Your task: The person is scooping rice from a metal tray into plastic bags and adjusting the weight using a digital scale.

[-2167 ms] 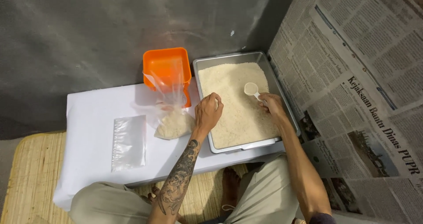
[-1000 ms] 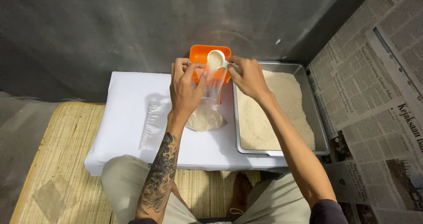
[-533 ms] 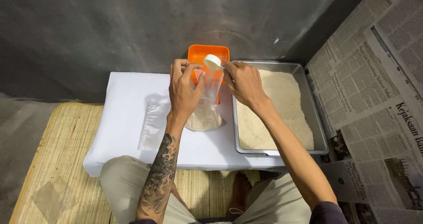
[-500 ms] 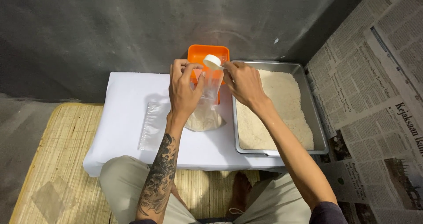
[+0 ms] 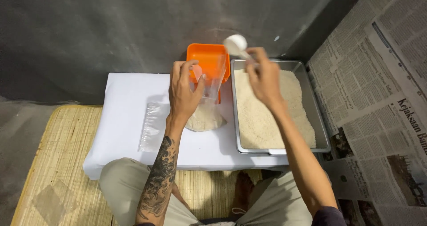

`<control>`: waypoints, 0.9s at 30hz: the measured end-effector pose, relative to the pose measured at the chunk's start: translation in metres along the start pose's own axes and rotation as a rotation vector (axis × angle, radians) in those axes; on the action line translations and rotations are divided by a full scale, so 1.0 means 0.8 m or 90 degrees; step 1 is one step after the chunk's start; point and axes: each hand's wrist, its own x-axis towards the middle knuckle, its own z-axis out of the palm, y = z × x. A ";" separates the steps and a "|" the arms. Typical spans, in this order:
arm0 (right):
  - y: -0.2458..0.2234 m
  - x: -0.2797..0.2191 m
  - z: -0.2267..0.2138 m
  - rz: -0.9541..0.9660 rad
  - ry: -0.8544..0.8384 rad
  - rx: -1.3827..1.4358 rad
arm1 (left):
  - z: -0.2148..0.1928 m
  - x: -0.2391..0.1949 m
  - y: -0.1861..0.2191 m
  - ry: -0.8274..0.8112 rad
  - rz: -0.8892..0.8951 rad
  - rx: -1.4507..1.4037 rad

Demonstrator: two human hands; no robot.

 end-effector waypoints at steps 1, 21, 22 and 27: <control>0.011 -0.007 -0.009 0.003 0.000 -0.002 | -0.001 -0.001 0.000 -0.002 0.000 -0.002; 0.197 -0.082 0.011 0.131 -0.527 -0.649 | 0.021 -0.039 -0.046 -0.117 -0.091 -0.053; 0.163 -0.075 -0.002 0.129 -0.522 -0.649 | 0.020 -0.039 -0.049 -0.113 -0.088 -0.051; 0.078 -0.064 -0.007 0.147 -0.211 -0.074 | 0.019 -0.043 -0.077 -0.140 -0.029 -0.021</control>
